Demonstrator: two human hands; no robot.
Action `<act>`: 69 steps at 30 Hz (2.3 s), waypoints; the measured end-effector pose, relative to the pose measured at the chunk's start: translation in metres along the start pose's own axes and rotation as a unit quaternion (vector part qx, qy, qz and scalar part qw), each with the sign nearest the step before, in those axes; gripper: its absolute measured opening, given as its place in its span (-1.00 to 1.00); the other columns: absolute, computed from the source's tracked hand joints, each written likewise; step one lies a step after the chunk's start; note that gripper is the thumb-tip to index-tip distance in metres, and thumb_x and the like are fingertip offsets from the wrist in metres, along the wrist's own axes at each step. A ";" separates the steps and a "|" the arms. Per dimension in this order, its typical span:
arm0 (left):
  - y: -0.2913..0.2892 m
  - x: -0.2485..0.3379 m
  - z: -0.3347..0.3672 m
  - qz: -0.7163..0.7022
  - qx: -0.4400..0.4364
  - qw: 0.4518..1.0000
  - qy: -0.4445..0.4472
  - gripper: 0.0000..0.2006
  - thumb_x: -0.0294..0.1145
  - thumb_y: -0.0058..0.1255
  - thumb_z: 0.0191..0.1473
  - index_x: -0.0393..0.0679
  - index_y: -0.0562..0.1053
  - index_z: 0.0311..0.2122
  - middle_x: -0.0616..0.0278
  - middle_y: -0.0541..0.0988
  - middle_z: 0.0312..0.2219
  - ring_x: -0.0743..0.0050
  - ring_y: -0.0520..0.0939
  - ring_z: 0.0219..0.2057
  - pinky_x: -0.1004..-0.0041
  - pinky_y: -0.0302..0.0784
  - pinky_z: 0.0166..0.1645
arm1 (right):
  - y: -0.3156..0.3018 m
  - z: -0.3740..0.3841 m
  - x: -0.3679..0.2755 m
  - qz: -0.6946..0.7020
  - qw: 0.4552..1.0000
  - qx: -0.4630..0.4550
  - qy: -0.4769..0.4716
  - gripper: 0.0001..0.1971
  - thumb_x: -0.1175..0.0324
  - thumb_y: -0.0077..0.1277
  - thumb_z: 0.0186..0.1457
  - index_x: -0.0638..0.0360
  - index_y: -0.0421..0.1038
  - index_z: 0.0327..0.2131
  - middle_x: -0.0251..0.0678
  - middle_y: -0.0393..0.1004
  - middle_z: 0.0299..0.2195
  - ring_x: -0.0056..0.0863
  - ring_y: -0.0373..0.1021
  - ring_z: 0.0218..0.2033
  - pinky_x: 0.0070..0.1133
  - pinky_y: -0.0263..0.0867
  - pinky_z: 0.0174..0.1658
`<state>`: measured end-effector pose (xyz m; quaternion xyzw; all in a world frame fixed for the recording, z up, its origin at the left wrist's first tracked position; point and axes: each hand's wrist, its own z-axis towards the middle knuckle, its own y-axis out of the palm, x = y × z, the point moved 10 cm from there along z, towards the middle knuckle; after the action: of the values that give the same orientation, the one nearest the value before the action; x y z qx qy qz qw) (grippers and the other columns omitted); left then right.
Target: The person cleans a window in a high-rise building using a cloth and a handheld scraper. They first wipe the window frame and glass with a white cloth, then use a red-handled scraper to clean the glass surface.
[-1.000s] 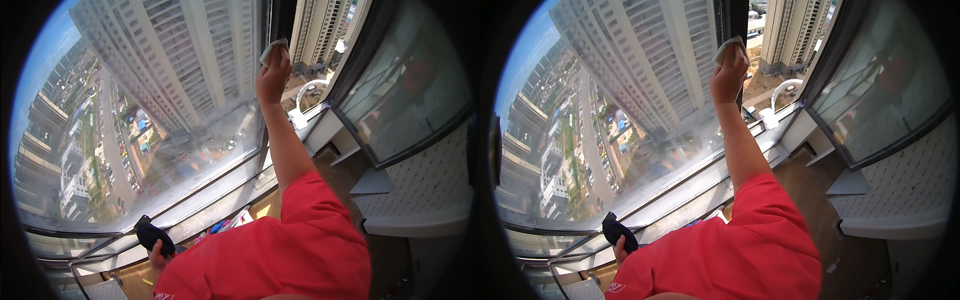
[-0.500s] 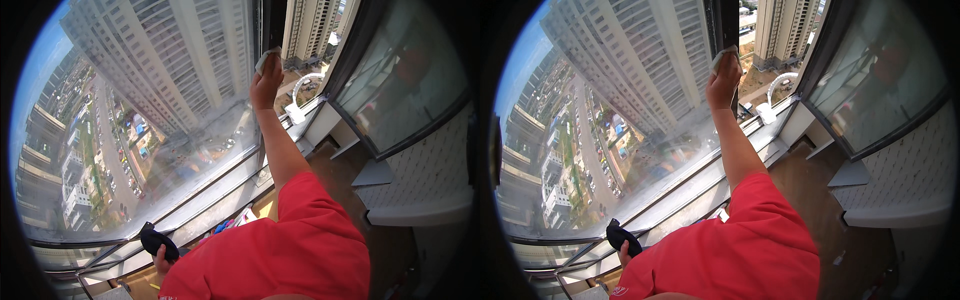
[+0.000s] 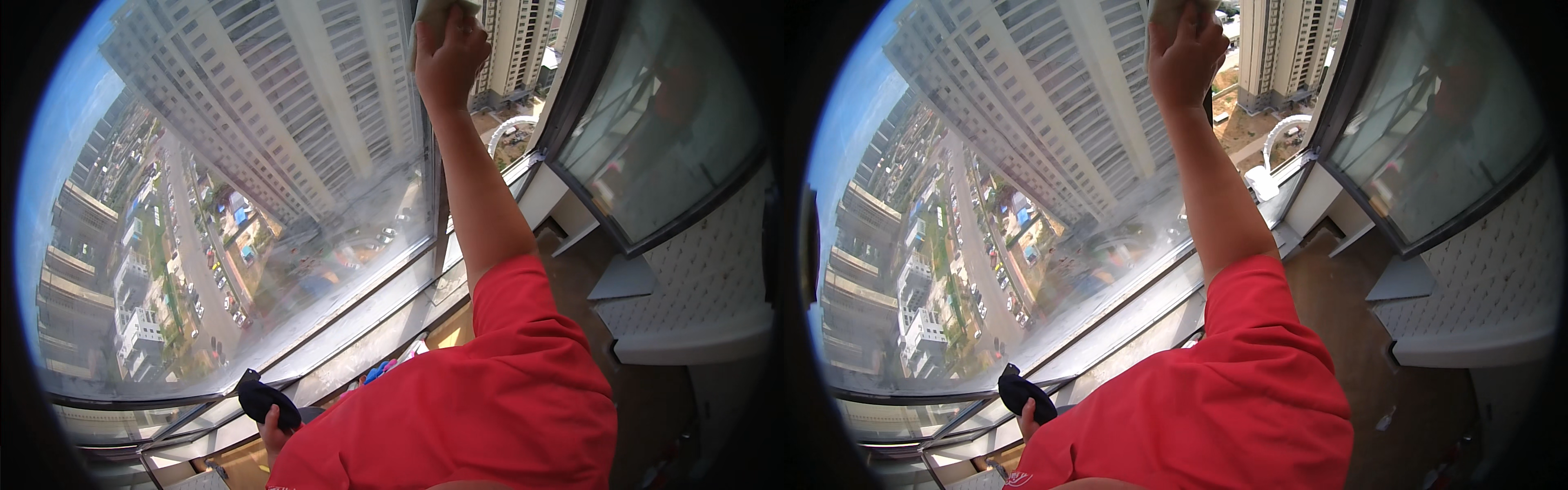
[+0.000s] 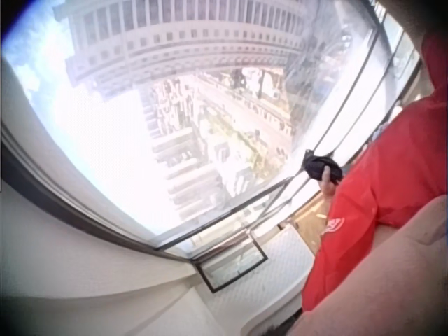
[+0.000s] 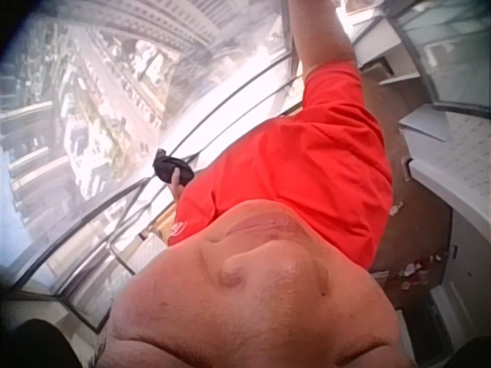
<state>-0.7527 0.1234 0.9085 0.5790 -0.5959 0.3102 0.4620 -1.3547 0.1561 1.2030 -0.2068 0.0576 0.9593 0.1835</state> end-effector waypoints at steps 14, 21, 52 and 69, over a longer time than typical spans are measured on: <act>-0.037 -0.012 0.004 -0.008 0.059 0.998 -0.005 -0.66 -0.38 0.05 -0.05 -0.19 0.36 -0.13 0.35 0.46 -0.40 0.52 0.49 -0.39 0.53 0.41 -0.29 | 0.003 -0.092 0.049 -0.061 0.998 0.012 -0.017 -0.60 0.50 0.08 -0.02 0.00 0.44 -0.04 -0.30 0.32 -0.26 -0.25 0.28 -0.25 -0.43 0.28 -0.19; -0.006 -0.008 0.016 -0.001 -0.020 1.000 -0.020 -0.60 -0.36 0.08 -0.05 -0.22 0.35 -0.07 0.28 0.50 -0.34 0.48 0.52 -0.36 0.48 0.46 -0.23 | -0.003 -0.096 0.049 -0.062 0.996 -0.038 -0.049 -0.62 0.49 0.08 -0.05 -0.05 0.46 -0.09 -0.36 0.34 -0.27 -0.28 0.31 -0.24 -0.41 0.30 -0.17; -0.036 -0.034 0.046 0.170 0.010 0.977 -0.130 -0.59 -0.38 0.09 -0.04 -0.25 0.34 -0.06 0.26 0.51 -0.30 0.48 0.53 -0.31 0.48 0.46 -0.20 | 0.012 -0.403 0.203 -0.096 0.913 -0.123 0.378 -0.41 0.46 -0.04 0.11 0.10 0.02 0.21 -0.04 0.06 0.03 -0.09 0.11 0.02 -0.38 0.09 0.09; 0.003 -0.049 0.068 0.238 -0.003 0.952 -0.193 -0.56 -0.38 0.05 -0.02 -0.27 0.29 -0.02 0.18 0.49 -0.30 0.32 0.53 -0.29 0.38 0.49 -0.20 | 0.014 -0.325 0.166 -0.111 0.984 0.007 0.138 -0.46 0.22 -0.09 0.16 0.17 0.10 0.18 -0.01 0.14 -0.04 -0.14 0.11 -0.13 -0.31 0.06 -0.03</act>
<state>-0.7732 0.0820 0.8381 0.4676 -0.7951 0.2918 0.2530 -1.3786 0.1365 0.8388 -0.3411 0.0656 0.8948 0.2805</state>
